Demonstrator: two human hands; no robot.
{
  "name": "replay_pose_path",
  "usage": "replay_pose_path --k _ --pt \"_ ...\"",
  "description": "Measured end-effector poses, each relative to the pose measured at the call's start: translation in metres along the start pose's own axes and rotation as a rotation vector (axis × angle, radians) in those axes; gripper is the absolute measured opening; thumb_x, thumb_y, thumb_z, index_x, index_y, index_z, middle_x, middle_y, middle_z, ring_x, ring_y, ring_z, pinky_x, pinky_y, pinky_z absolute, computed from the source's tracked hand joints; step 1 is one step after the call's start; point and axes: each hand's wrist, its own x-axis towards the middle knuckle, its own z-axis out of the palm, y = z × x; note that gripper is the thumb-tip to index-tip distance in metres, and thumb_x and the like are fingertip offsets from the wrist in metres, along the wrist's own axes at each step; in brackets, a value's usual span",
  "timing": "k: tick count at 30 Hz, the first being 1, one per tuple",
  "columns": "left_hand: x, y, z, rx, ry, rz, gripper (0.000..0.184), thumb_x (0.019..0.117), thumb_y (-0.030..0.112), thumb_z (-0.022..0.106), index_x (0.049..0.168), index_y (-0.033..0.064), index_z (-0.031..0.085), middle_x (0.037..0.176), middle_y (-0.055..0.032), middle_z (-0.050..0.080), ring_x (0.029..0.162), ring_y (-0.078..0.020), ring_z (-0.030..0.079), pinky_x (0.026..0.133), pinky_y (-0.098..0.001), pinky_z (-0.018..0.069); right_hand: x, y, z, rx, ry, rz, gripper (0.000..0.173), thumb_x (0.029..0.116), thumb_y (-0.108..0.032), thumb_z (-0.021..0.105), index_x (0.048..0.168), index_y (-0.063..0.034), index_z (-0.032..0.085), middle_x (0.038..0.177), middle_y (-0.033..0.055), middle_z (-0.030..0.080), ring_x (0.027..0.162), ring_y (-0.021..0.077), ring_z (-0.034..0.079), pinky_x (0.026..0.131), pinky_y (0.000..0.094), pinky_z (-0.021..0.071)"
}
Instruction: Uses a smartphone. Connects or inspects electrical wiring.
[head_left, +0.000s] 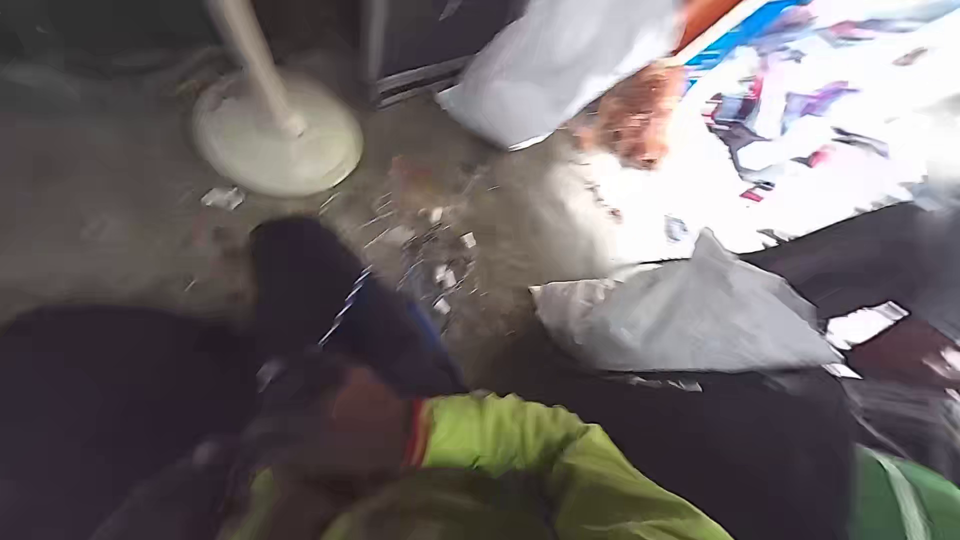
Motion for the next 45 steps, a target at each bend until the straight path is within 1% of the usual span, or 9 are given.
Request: replay_pose_path --k 3,6,8,13,20,25,29,36,45 --pt "-0.004 0.013 0.013 -0.024 0.233 -0.056 0.022 0.1043 0.037 0.058 0.103 0.02 0.072 0.088 0.0053 0.072 0.072 -0.0067 0.066 0.06 -0.0238 0.0571 0.008 0.002 -0.007 0.319 -0.013 0.152 0.01 0.0868 -0.016 0.079 0.095 -0.0103 0.081 0.097 0.0035 0.075 0.095 0.0125 0.07 0.088 0.0322 0.0585" --pt "-0.012 0.015 0.005 -0.073 0.162 -0.04 0.026 0.1068 0.026 0.054 0.129 0.0174 0.064 0.104 0.001 0.071 0.078 -0.007 0.067 0.063 -0.024 0.0589 0.01 0.011 -0.01 0.562 -0.088 0.214 0.015 0.092 -0.011 0.075 0.104 -0.0031 0.077 0.099 0.0024 0.074 0.082 0.0045 0.068 0.072 0.0218 0.0597" --pt "-0.013 0.018 0.002 -0.019 0.129 -0.06 0.027 0.1061 0.013 0.052 0.129 0.0069 0.064 0.103 -0.0056 0.071 0.077 -0.0109 0.068 0.063 -0.0268 0.0596 0.013 0.014 -0.009 0.591 -0.116 0.222 0.015 0.0932 -0.01 0.073 0.106 -0.0016 0.076 0.096 -0.0004 0.073 0.074 -0.0012 0.063 0.064 0.0146 0.0541" --pt "-0.012 0.02 -0.011 0.237 -0.049 -0.183 0.026 0.1069 0.015 0.051 0.117 0.0007 0.071 0.09 -0.0044 0.071 0.071 -0.0075 0.065 0.066 -0.0255 0.0569 0.013 0.014 -0.005 0.54 -0.13 0.284 0.016 0.0922 -0.01 0.074 0.107 -0.0033 0.076 0.094 -0.0026 0.074 0.074 -0.0044 0.062 0.065 0.0115 0.0519" --pt "-0.004 0.015 -0.019 -0.09 -0.076 -0.391 0.023 0.104 0.013 0.055 0.113 0.0044 0.073 0.09 -0.0011 0.075 0.066 -0.0026 0.063 0.059 -0.0175 0.0525 0.013 0.014 -0.006 0.56 -0.135 0.272 0.018 0.0911 -0.009 0.076 0.108 -0.0023 0.074 0.096 -0.0028 0.074 0.077 -0.003 0.065 0.068 0.013 0.0551" --pt "0.0 0.017 -0.014 -0.19 -0.047 -0.449 0.018 0.0976 0.004 0.059 0.102 0.0037 0.076 0.089 -0.0014 0.075 0.075 -0.007 0.069 0.069 -0.0226 0.0589 0.011 0.014 -0.002 0.365 -0.114 0.126 0.016 0.0945 -0.013 0.073 0.106 -0.0033 0.078 0.101 0.0055 0.074 0.093 0.008 0.069 0.083 0.023 0.0573" --pt "0.0 0.013 -0.011 -0.203 -0.015 -0.463 0.015 0.0952 0.003 0.063 0.103 0.0037 0.075 0.089 -0.0016 0.075 0.076 -0.0076 0.069 0.069 -0.0238 0.0586 0.009 0.011 -0.001 0.312 -0.127 0.082 0.016 0.0947 -0.015 0.071 0.105 -0.0058 0.079 0.101 0.0057 0.074 0.095 0.011 0.067 0.084 0.0263 0.0556" --pt "0.004 0.014 -0.01 -0.377 -0.107 -0.532 0.026 0.1063 0.024 0.051 0.107 0.0092 0.072 0.093 -0.0006 0.072 0.071 -0.0074 0.068 0.059 -0.0228 0.0586 0.007 0.015 -0.006 0.419 -0.17 0.172 0.017 0.095 -0.016 0.071 0.106 -0.0055 0.077 0.102 0.0039 0.073 0.088 0.004 0.067 0.074 0.0177 0.0559" --pt "0.003 0.012 -0.001 -0.281 -0.075 -0.524 0.013 0.0969 0.01 0.063 0.095 0.0079 0.076 0.084 -0.0004 0.074 0.072 -0.0071 0.069 0.066 -0.0227 0.0586 0.01 0.015 -0.013 0.544 -0.185 0.26 0.016 0.094 -0.012 0.072 0.107 -0.0035 0.075 0.093 -0.0016 0.073 0.072 -0.0024 0.062 0.062 0.0122 0.052"
